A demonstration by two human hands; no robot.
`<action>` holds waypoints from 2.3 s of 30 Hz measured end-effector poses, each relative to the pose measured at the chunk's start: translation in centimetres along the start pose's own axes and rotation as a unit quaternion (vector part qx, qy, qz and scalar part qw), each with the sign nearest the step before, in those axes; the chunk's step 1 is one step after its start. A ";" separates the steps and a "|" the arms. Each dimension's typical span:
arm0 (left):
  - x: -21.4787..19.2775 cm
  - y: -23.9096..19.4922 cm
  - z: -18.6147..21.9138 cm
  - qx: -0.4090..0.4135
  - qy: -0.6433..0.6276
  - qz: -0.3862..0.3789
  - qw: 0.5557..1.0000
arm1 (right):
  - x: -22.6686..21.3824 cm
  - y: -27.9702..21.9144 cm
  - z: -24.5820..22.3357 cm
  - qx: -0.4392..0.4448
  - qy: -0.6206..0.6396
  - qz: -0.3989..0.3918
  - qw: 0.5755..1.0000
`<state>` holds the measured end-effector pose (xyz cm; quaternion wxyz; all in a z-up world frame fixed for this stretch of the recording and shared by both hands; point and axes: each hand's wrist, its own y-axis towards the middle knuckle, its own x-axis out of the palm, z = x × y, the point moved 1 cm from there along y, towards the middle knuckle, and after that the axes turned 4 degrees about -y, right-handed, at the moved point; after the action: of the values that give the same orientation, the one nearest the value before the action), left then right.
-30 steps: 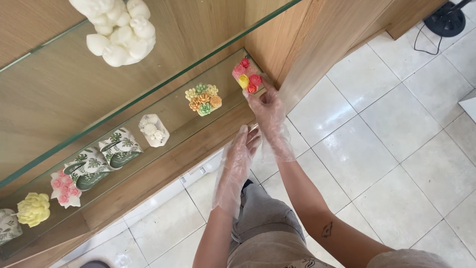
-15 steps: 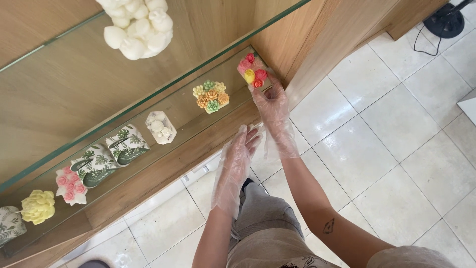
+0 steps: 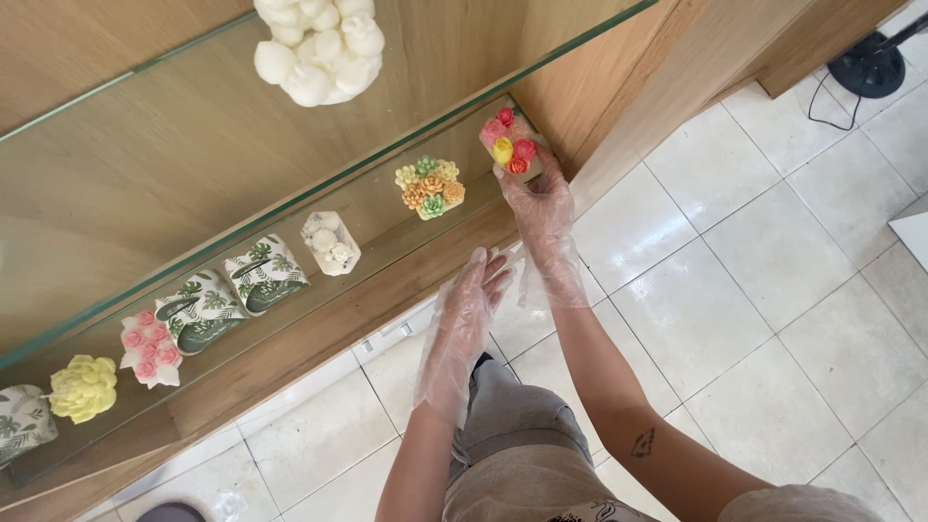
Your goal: The recorder packages handmade candles into small boxes and organizes them on a display shelf.
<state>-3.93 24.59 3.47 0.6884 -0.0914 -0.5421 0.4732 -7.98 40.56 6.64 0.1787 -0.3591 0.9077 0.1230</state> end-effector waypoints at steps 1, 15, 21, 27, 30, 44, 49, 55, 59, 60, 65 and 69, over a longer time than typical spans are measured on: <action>-0.2 0.2 -0.2 0.001 -0.002 0.001 1.000 | 0.0 0.0 0.0 -0.001 0.000 -0.002 1.000; -3.6 -6.3 0.3 0.514 0.211 0.167 0.814 | 2.3 -11.1 -6.4 -0.305 -0.177 0.042 0.935; -3.8 -9.8 2.3 0.585 0.197 0.258 0.743 | 5.5 -12.2 -7.5 -0.256 0.004 -0.105 0.961; -6.5 -10.7 0.3 0.560 0.130 0.292 0.764 | 10.8 -14.5 -8.7 -0.375 -0.113 -0.183 0.902; -8.6 -9.6 -0.8 0.571 0.113 0.296 0.757 | 12.0 -14.3 -8.9 -0.407 -0.100 -0.150 0.895; -9.9 -5.7 0.9 0.254 -0.224 0.120 0.933 | 7.8 -13.3 -9.2 -0.413 -0.123 -0.168 0.887; -11.5 -3.3 1.9 0.243 -0.261 0.041 0.933 | 7.7 -13.4 -8.7 -0.414 -0.167 -0.181 0.876; -10.4 -4.5 3.0 0.277 -0.311 -0.101 0.904 | 5.5 -14.2 -8.3 -0.380 -0.127 -0.237 0.885; -7.3 -7.0 3.0 0.252 -0.202 -0.033 0.946 | 2.1 -15.5 -7.0 -0.367 -0.068 -0.228 0.899; -6.5 -7.4 2.7 0.211 -0.174 0.008 0.962 | 0.9 -15.7 -7.0 -0.335 -0.057 -0.234 0.911; -3.8 -6.4 0.7 0.189 -0.024 0.006 0.982 | -2.7 -14.9 -5.1 -0.201 -0.099 -0.175 0.959; 0.0 -7.5 2.3 0.204 0.188 -0.064 0.959 | -5.6 -13.2 -6.6 -0.088 -0.136 -0.173 0.972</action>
<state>-1.68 19.71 9.18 0.8109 -0.0012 -0.2994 0.5027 3.44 32.30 13.67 0.2867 -0.5051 0.7846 0.2168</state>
